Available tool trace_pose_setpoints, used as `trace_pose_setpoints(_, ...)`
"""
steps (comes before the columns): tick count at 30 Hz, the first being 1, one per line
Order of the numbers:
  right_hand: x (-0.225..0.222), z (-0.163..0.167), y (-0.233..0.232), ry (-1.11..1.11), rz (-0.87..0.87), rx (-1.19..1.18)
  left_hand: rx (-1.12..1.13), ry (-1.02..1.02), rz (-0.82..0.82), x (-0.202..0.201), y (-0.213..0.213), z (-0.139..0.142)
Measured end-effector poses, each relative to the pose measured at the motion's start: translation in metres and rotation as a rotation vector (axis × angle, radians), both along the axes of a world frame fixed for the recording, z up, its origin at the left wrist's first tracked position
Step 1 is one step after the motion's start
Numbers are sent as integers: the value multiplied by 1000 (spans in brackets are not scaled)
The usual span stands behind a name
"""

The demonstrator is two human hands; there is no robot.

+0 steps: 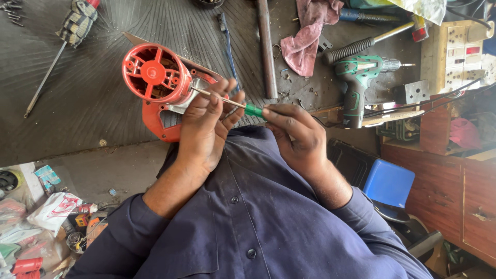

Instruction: The person disassembles a red electric planer on a cluttered workbench. They use a hammer to tap the housing, a screwdriver to remove screws, and a brush to clean debris from the internal components. The person removes the motor and fan assembly and places them on the table.

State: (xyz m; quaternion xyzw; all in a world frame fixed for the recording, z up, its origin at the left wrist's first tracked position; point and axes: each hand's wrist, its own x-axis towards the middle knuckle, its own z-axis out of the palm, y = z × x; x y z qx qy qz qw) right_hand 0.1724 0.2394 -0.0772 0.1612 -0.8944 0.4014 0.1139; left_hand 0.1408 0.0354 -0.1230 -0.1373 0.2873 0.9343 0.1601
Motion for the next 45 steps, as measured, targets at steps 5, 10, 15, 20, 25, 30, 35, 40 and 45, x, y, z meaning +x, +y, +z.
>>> trace_pose_setpoints(5, -2, 5, -4, 103, 60, 33, -60, -27, 23, 1, 1, -13)
trace_pose_setpoints(10, -3, -1, 6, -579, 26, -699, -69, -14, 74, 3, 1, -4)
trace_pose_setpoints(15, -2, -1, 9, -658, 10, -689, -34, 44, 39, 0, -1, 9)
trace_pose_setpoints(20, -5, 4, 5, 40, 49, -58, 146, 86, 92, -4, -1, 7)
trace_pose_setpoints(25, -8, -15, 14, -124, -4, -99, 114, 115, 95, -2, -2, -3)
trace_pose_setpoints(30, -2, -50, 28, -416, -32, -443, 145, 151, 85, -2, -5, -14)
trace_pose_setpoints(35, -2, -60, 29, -466, -37, -599, 5, 107, -21, -1, -9, -17)
trace_pose_setpoints(40, -16, -49, 14, -233, 10, -213, -509, 146, -336, -4, -20, -2)
trace_pose_setpoints(45, -27, -39, 4, -251, 13, -115, -1218, 583, -256, 8, -35, 30)
